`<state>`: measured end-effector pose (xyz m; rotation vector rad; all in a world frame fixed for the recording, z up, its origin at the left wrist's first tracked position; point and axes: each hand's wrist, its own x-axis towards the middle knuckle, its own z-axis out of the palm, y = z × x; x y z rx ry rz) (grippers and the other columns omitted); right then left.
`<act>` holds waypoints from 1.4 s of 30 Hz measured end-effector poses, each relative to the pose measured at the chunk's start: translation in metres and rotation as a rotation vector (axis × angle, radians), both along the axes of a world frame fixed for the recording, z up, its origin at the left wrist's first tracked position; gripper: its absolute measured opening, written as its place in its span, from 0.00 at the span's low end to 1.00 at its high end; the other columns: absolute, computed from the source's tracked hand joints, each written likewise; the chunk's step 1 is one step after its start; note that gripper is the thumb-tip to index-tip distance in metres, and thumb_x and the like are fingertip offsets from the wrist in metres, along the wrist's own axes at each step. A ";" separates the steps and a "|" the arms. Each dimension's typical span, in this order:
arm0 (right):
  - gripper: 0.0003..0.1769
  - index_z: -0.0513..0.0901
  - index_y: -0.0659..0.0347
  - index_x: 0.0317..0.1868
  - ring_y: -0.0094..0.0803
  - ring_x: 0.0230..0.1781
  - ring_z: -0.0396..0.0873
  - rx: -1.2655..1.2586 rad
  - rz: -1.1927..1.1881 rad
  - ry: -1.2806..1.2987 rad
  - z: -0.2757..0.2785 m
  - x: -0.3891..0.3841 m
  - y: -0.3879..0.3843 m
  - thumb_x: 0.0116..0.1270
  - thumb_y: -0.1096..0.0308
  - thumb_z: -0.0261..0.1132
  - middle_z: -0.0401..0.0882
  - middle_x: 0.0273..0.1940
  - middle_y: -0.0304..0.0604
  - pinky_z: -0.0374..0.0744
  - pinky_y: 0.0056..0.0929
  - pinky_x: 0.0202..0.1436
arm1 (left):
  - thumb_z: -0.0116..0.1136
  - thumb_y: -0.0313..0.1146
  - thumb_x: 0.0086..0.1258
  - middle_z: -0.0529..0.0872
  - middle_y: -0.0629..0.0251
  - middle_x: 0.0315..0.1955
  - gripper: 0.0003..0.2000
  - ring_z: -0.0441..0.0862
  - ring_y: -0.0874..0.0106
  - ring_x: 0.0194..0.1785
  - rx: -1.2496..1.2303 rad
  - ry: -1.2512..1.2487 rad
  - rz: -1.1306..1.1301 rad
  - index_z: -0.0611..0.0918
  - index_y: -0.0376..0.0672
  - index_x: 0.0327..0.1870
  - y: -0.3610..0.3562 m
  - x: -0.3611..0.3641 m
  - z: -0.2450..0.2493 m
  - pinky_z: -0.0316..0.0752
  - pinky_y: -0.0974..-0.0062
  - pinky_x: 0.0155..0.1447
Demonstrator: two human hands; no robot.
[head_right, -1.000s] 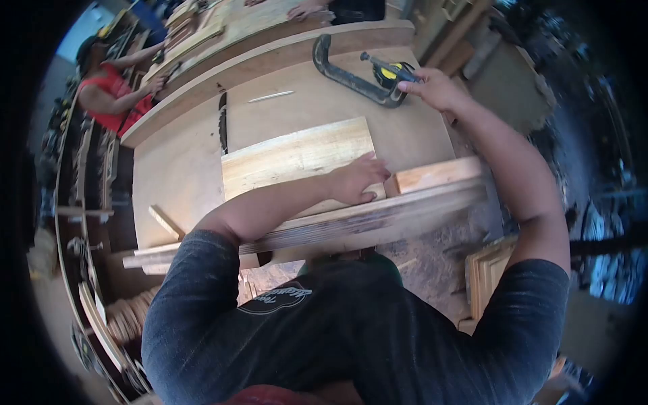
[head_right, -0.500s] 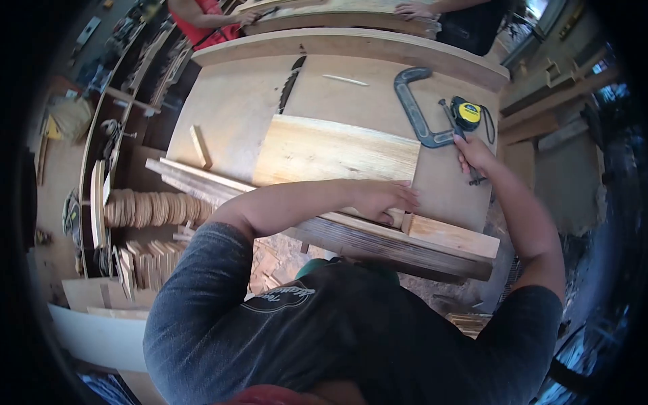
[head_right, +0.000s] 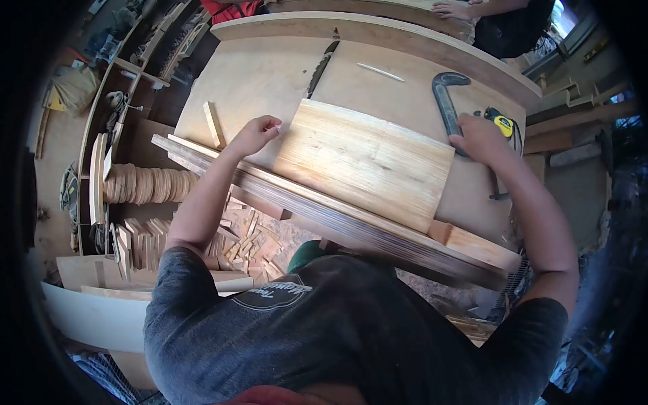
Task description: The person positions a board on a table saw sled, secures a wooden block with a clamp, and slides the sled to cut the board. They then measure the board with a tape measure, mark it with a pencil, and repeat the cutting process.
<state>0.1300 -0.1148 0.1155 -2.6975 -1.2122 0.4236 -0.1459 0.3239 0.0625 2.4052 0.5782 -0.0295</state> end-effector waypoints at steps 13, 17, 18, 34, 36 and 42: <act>0.46 0.76 0.64 0.63 0.54 0.62 0.73 -0.148 -0.027 0.364 -0.056 -0.042 0.114 0.42 0.60 0.83 0.74 0.60 0.56 0.71 0.42 0.68 | 0.70 0.44 0.67 0.87 0.61 0.32 0.20 0.84 0.76 0.33 -0.650 0.548 -0.286 0.85 0.33 0.46 0.043 0.039 -0.036 0.82 0.78 0.39; 0.48 0.74 0.57 0.66 0.53 0.66 0.70 -0.161 -0.129 0.355 -0.052 -0.048 0.114 0.42 0.59 0.84 0.73 0.62 0.54 0.70 0.44 0.69 | 0.72 0.39 0.65 0.87 0.61 0.31 0.17 0.85 0.75 0.33 -0.691 0.539 -0.283 0.86 0.32 0.43 0.042 0.037 -0.048 0.83 0.78 0.39; 0.48 0.74 0.57 0.66 0.53 0.66 0.70 -0.170 -0.134 0.362 -0.049 -0.051 0.115 0.42 0.59 0.84 0.73 0.62 0.54 0.70 0.44 0.69 | 0.72 0.39 0.65 0.87 0.61 0.31 0.17 0.85 0.75 0.33 -0.700 0.546 -0.287 0.86 0.32 0.43 0.042 0.038 -0.051 0.83 0.78 0.39; 0.49 0.74 0.53 0.64 0.51 0.67 0.66 -0.294 -0.217 0.302 -0.055 -0.051 0.114 0.38 0.53 0.83 0.71 0.61 0.50 0.63 0.49 0.70 | 0.74 0.39 0.60 0.87 0.54 0.30 0.16 0.85 0.60 0.37 -0.640 0.666 -0.351 0.83 0.35 0.35 0.046 0.055 -0.031 0.78 0.63 0.43; 0.50 0.74 0.57 0.63 0.51 0.63 0.67 -0.280 -0.180 0.311 -0.054 -0.050 0.113 0.38 0.47 0.80 0.71 0.59 0.50 0.65 0.49 0.68 | 0.73 0.40 0.59 0.86 0.53 0.28 0.16 0.85 0.55 0.38 -0.712 0.704 -0.268 0.82 0.35 0.32 0.044 0.052 -0.034 0.77 0.60 0.44; 0.49 0.74 0.59 0.62 0.55 0.63 0.67 -0.201 -0.144 0.284 -0.059 -0.050 0.108 0.40 0.42 0.77 0.71 0.58 0.53 0.66 0.51 0.66 | 0.72 0.38 0.64 0.89 0.55 0.35 0.17 0.89 0.63 0.42 -0.687 0.761 -0.330 0.80 0.35 0.44 0.045 0.050 -0.034 0.81 0.66 0.46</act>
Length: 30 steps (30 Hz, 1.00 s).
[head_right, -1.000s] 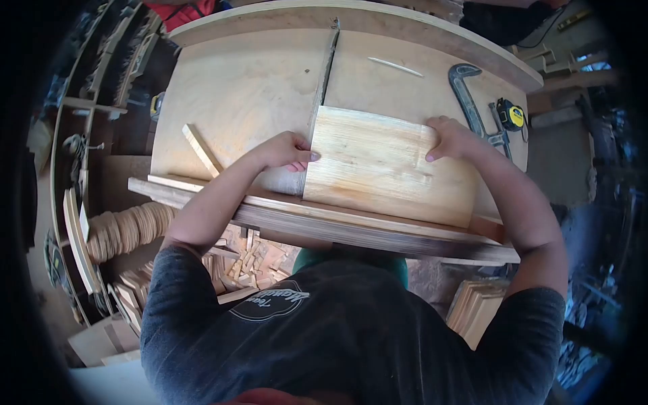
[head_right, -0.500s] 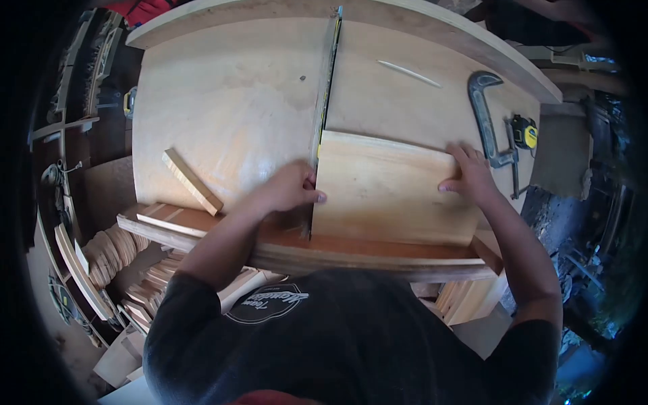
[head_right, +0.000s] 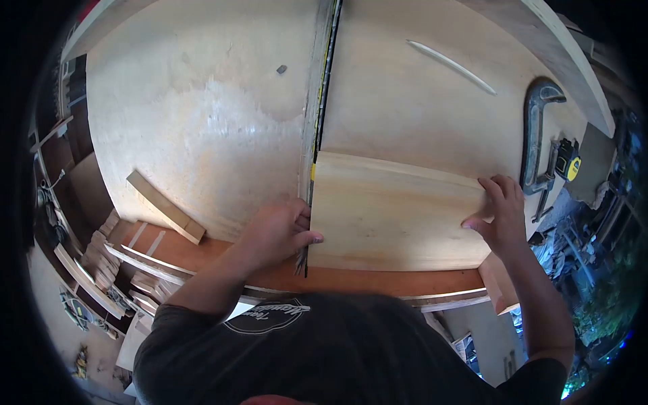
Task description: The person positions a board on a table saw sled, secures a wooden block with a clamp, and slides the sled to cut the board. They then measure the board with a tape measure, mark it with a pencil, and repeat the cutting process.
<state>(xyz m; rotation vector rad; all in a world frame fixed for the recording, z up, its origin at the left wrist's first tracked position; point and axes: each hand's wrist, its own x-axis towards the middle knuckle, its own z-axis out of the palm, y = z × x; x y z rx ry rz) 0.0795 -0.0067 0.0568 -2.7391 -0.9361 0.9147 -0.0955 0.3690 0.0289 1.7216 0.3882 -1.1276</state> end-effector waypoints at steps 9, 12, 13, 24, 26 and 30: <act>0.49 0.76 0.60 0.62 0.52 0.62 0.68 0.008 -0.041 0.036 0.003 0.002 0.007 0.36 0.49 0.80 0.72 0.58 0.50 0.71 0.46 0.65 | 0.70 0.37 0.65 0.89 0.54 0.36 0.16 0.89 0.61 0.42 -0.014 -0.093 0.068 0.79 0.34 0.45 0.000 -0.009 -0.003 0.82 0.66 0.47; 0.49 0.76 0.61 0.61 0.52 0.62 0.68 0.025 -0.040 0.035 0.003 0.002 0.008 0.37 0.47 0.80 0.72 0.58 0.51 0.71 0.46 0.65 | 0.70 0.37 0.65 0.89 0.54 0.35 0.16 0.89 0.60 0.42 -0.021 -0.044 0.070 0.80 0.34 0.45 0.001 -0.008 -0.003 0.81 0.65 0.46; 0.49 0.76 0.61 0.61 0.52 0.62 0.68 0.027 -0.032 0.036 0.002 0.003 0.007 0.37 0.47 0.80 0.72 0.58 0.51 0.71 0.46 0.65 | 0.70 0.37 0.65 0.89 0.55 0.34 0.16 0.89 0.60 0.41 -0.012 -0.056 0.059 0.80 0.34 0.44 0.001 -0.008 -0.002 0.81 0.65 0.46; 0.49 0.77 0.60 0.61 0.53 0.62 0.69 0.003 -0.027 0.024 0.001 0.003 0.004 0.38 0.42 0.78 0.73 0.58 0.51 0.70 0.47 0.65 | 0.71 0.36 0.64 0.89 0.54 0.34 0.17 0.88 0.60 0.40 -0.002 -0.023 0.057 0.81 0.33 0.45 -0.003 -0.009 -0.007 0.81 0.65 0.46; 0.49 0.77 0.60 0.61 0.53 0.62 0.69 0.006 -0.025 0.021 0.002 0.003 0.004 0.38 0.42 0.78 0.73 0.58 0.51 0.70 0.47 0.65 | 0.70 0.36 0.64 0.89 0.54 0.35 0.16 0.88 0.61 0.40 0.011 -0.024 0.025 0.81 0.33 0.45 -0.002 -0.007 -0.005 0.81 0.66 0.46; 0.49 0.77 0.60 0.61 0.52 0.61 0.69 0.018 -0.021 0.012 0.001 0.003 0.004 0.38 0.44 0.78 0.73 0.58 0.51 0.71 0.47 0.65 | 0.70 0.36 0.65 0.89 0.54 0.34 0.16 0.88 0.61 0.41 -0.001 -0.005 0.019 0.81 0.33 0.45 -0.001 -0.004 -0.004 0.81 0.66 0.46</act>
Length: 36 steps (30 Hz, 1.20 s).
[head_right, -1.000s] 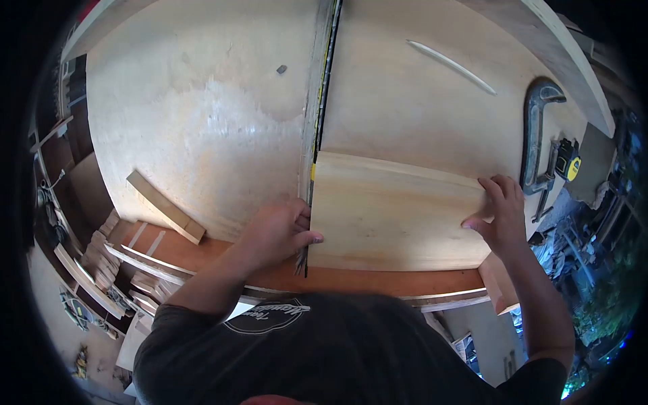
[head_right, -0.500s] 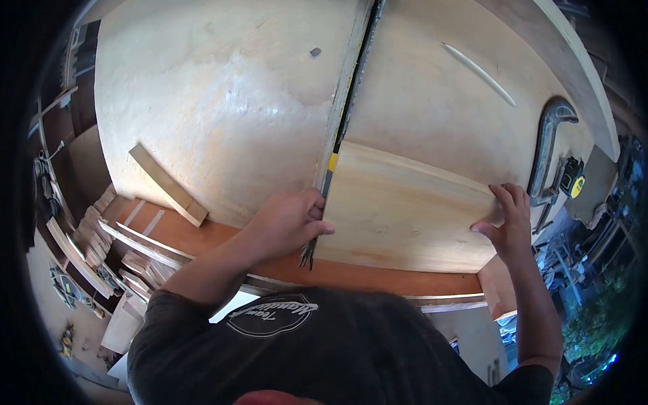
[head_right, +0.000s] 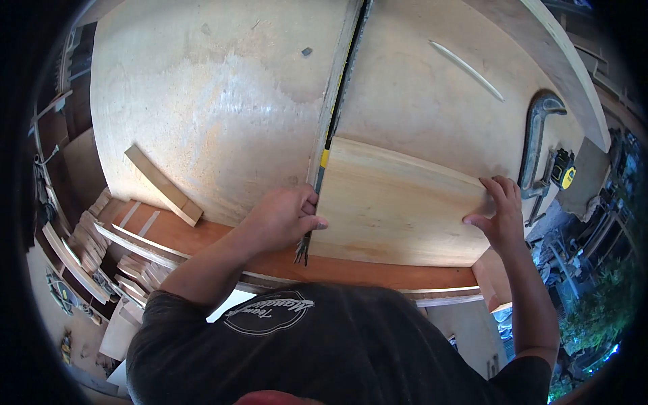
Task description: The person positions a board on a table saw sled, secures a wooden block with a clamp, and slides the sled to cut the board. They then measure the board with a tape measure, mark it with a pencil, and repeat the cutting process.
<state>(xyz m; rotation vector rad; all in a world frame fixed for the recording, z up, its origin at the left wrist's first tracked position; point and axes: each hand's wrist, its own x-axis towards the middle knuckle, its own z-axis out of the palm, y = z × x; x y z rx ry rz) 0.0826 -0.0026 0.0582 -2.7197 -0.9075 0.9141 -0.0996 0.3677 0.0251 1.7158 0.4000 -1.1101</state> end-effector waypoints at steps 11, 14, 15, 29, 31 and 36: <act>0.48 0.77 0.59 0.61 0.52 0.61 0.69 -0.008 -0.005 0.009 0.001 0.000 0.002 0.37 0.47 0.79 0.73 0.58 0.50 0.71 0.47 0.65 | 0.71 0.38 0.62 0.87 0.51 0.30 0.16 0.86 0.54 0.39 -0.050 0.046 0.118 0.81 0.33 0.38 0.001 -0.003 -0.004 0.78 0.60 0.44; 0.48 0.77 0.60 0.60 0.52 0.61 0.69 -0.005 0.006 -0.003 -0.001 0.000 0.000 0.37 0.47 0.79 0.74 0.57 0.50 0.70 0.47 0.65 | 0.71 0.35 0.64 0.89 0.54 0.34 0.16 0.88 0.63 0.39 -0.024 0.061 0.040 0.82 0.32 0.45 0.002 0.001 -0.001 0.81 0.68 0.45; 0.48 0.77 0.60 0.60 0.52 0.61 0.69 -0.005 0.008 -0.008 -0.001 0.000 0.000 0.37 0.47 0.79 0.74 0.57 0.50 0.70 0.47 0.65 | 0.71 0.35 0.64 0.89 0.54 0.34 0.16 0.88 0.63 0.39 -0.023 0.060 0.037 0.82 0.32 0.45 0.002 0.001 0.000 0.81 0.68 0.45; 0.47 0.77 0.60 0.59 0.51 0.61 0.69 0.007 0.009 -0.008 0.001 0.001 0.001 0.36 0.49 0.79 0.75 0.57 0.49 0.70 0.47 0.65 | 0.72 0.37 0.62 0.89 0.54 0.35 0.17 0.88 0.61 0.40 0.028 0.009 -0.020 0.82 0.33 0.44 0.001 0.003 0.002 0.81 0.67 0.45; 0.47 0.77 0.60 0.59 0.51 0.61 0.69 0.005 0.013 -0.013 0.000 0.001 0.001 0.36 0.49 0.79 0.75 0.57 0.49 0.70 0.47 0.66 | 0.72 0.39 0.62 0.88 0.53 0.32 0.17 0.87 0.57 0.39 0.018 0.001 0.017 0.82 0.34 0.40 0.000 0.000 0.000 0.79 0.62 0.45; 0.47 0.77 0.61 0.59 0.51 0.61 0.69 0.004 -0.001 0.011 0.002 0.002 0.003 0.36 0.50 0.80 0.75 0.57 0.50 0.70 0.47 0.66 | 0.73 0.40 0.61 0.86 0.51 0.30 0.17 0.85 0.52 0.39 0.012 0.005 0.048 0.81 0.34 0.36 -0.001 0.000 0.000 0.77 0.58 0.45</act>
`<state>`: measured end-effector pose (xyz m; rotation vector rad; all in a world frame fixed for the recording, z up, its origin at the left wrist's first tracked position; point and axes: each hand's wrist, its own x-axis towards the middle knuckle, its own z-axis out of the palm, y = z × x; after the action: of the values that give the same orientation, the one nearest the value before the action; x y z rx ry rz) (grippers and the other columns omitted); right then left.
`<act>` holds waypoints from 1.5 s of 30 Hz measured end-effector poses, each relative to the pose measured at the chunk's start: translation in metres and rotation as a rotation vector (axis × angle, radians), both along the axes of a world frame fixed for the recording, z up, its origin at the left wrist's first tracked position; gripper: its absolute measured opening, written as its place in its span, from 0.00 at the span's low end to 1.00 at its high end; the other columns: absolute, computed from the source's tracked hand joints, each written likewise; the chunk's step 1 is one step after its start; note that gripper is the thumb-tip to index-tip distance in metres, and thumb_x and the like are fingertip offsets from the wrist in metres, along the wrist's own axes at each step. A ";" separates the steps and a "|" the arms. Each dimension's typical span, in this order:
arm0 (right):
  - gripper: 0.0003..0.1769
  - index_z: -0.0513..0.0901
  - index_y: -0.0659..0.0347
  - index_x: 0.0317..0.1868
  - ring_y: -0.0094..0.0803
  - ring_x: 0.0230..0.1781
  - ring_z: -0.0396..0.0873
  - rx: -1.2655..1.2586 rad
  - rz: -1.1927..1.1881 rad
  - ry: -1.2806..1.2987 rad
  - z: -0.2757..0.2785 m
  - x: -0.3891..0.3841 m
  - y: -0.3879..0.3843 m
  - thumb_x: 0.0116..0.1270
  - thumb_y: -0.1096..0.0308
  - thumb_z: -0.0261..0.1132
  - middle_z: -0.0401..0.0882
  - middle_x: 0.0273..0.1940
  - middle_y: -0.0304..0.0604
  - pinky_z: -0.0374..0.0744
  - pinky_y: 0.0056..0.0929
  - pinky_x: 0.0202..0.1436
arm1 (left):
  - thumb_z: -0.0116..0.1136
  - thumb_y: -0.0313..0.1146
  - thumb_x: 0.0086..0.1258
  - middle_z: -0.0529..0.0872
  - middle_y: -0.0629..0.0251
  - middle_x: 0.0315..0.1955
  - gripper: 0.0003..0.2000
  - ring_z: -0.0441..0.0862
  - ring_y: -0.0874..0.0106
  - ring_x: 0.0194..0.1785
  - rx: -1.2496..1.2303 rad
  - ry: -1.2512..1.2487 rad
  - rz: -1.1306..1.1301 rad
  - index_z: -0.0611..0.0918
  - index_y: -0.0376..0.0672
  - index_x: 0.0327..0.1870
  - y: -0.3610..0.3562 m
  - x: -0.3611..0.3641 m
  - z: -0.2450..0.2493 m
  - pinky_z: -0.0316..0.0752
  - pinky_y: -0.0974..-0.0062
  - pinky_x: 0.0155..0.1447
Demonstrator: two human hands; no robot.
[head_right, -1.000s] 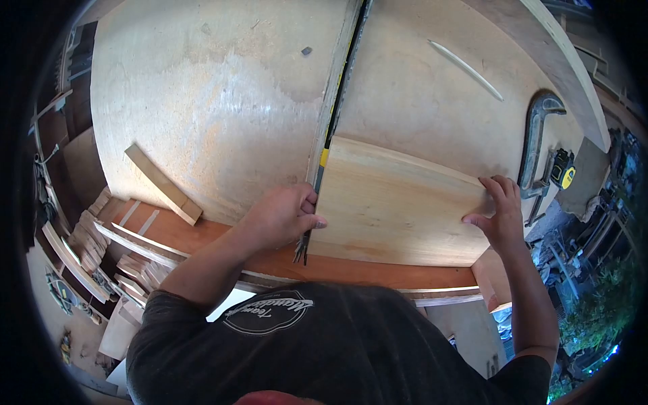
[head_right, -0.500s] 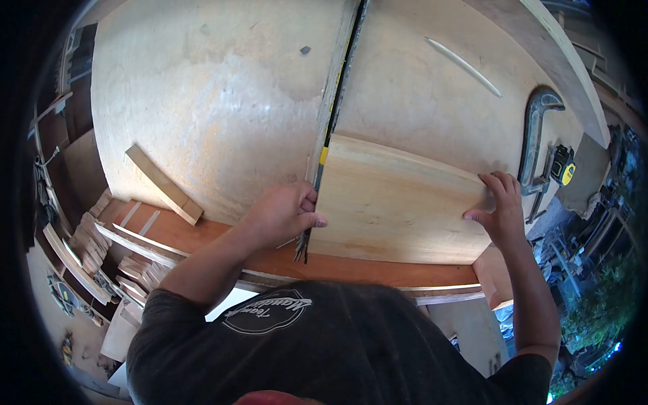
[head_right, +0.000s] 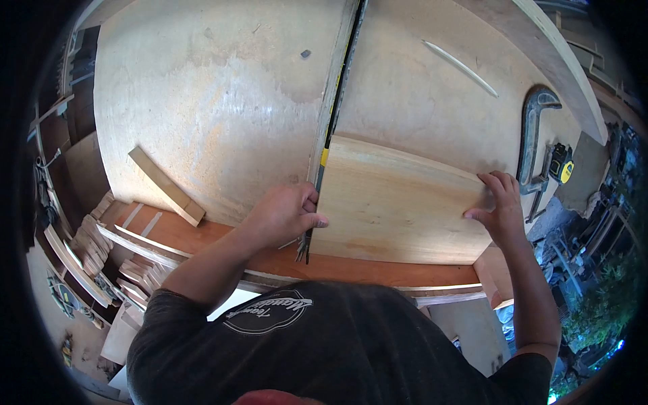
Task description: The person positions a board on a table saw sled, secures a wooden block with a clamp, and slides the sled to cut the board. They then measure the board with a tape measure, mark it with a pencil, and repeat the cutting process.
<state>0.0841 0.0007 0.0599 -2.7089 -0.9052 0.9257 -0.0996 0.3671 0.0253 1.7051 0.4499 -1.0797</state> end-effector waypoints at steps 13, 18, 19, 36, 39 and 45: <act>0.46 0.77 0.59 0.59 0.51 0.63 0.68 -0.088 -0.028 0.008 0.006 -0.001 0.008 0.34 0.60 0.82 0.74 0.58 0.47 0.70 0.46 0.66 | 0.72 0.39 0.62 0.88 0.53 0.32 0.17 0.86 0.56 0.39 -0.005 -0.022 -0.032 0.80 0.35 0.40 -0.001 0.001 -0.001 0.78 0.61 0.44; 0.45 0.76 0.59 0.59 0.50 0.64 0.68 -0.125 -0.037 0.009 0.007 -0.002 0.014 0.35 0.62 0.82 0.74 0.58 0.47 0.70 0.45 0.67 | 0.72 0.38 0.63 0.89 0.54 0.35 0.17 0.88 0.59 0.40 0.033 -0.027 -0.108 0.80 0.34 0.42 -0.001 0.003 0.003 0.80 0.64 0.45; 0.45 0.76 0.59 0.59 0.50 0.64 0.68 -0.125 -0.037 0.011 0.007 -0.002 0.014 0.35 0.62 0.82 0.74 0.58 0.47 0.70 0.45 0.67 | 0.71 0.39 0.64 0.89 0.54 0.35 0.17 0.88 0.59 0.40 0.041 -0.053 -0.115 0.80 0.34 0.43 -0.001 0.001 0.002 0.80 0.63 0.46; 0.45 0.77 0.59 0.60 0.52 0.64 0.68 -0.067 -0.025 0.000 0.003 -0.002 0.006 0.36 0.58 0.81 0.74 0.57 0.49 0.69 0.46 0.68 | 0.71 0.44 0.62 0.86 0.51 0.31 0.23 0.84 0.50 0.40 0.138 -0.152 -0.171 0.75 0.34 0.44 -0.008 -0.001 0.006 0.77 0.57 0.44; 0.45 0.77 0.59 0.60 0.52 0.64 0.68 -0.076 -0.030 0.001 0.003 -0.003 0.005 0.36 0.57 0.81 0.74 0.58 0.49 0.69 0.46 0.68 | 0.71 0.44 0.62 0.86 0.51 0.31 0.23 0.84 0.50 0.40 0.130 -0.178 -0.168 0.75 0.34 0.44 -0.007 -0.004 0.003 0.76 0.56 0.44; 0.46 0.77 0.59 0.60 0.51 0.64 0.68 -0.071 -0.029 0.005 0.005 -0.002 0.007 0.36 0.59 0.82 0.74 0.57 0.49 0.70 0.46 0.68 | 0.71 0.44 0.62 0.86 0.51 0.31 0.22 0.84 0.50 0.40 0.120 -0.168 -0.147 0.76 0.34 0.44 -0.006 -0.003 0.002 0.77 0.56 0.45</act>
<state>0.0819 0.0080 0.0644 -2.7697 -0.8450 0.9764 -0.1029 0.3611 0.0273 1.9428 0.2908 -1.0194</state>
